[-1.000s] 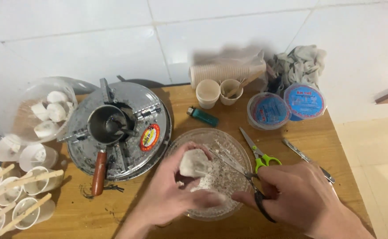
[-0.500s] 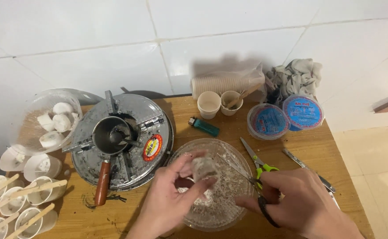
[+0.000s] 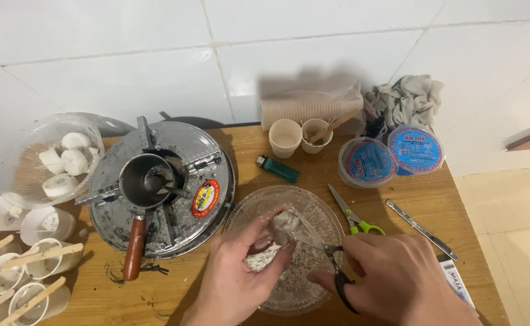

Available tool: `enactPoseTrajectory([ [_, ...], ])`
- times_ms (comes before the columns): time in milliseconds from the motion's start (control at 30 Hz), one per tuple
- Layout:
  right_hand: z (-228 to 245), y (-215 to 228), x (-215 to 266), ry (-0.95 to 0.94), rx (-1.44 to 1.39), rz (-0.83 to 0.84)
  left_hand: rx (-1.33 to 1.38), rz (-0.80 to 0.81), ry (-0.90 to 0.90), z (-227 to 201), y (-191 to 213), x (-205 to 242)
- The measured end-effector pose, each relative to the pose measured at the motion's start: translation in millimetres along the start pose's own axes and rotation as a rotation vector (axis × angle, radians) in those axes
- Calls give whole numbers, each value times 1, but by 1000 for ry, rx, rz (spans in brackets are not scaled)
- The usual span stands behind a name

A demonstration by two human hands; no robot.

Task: Trimming and shaping a piece of wax using scissors over a bowl of fine material.

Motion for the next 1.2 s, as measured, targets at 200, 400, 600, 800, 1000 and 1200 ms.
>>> enactPoseTrajectory([
  [200,5,6,4,14,12,63,-135,-19,-79,16,-14,11],
  [400,10,4,10,100,65,-33,-313,71,-213,17,-16,19],
  [600,6,-6,14,194,57,-83,-281,91,-254,10,-11,16],
  [800,5,-23,16,71,48,-14,-315,95,-239,18,-10,19],
  [1000,14,-13,14,-22,38,185,-334,207,-175,8,-10,27],
  [1200,22,-12,10,70,108,149,-402,199,-174,15,-15,32],
])
Point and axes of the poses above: each hand's wrist, its own x-axis away from the middle knuckle, its own y-axis out of the back of the hand, z = x × y, the point moved 1 cm from there along -x, towards the middle knuckle, and after that the axes turned 12 degrees about z, right-handed, at the moved point
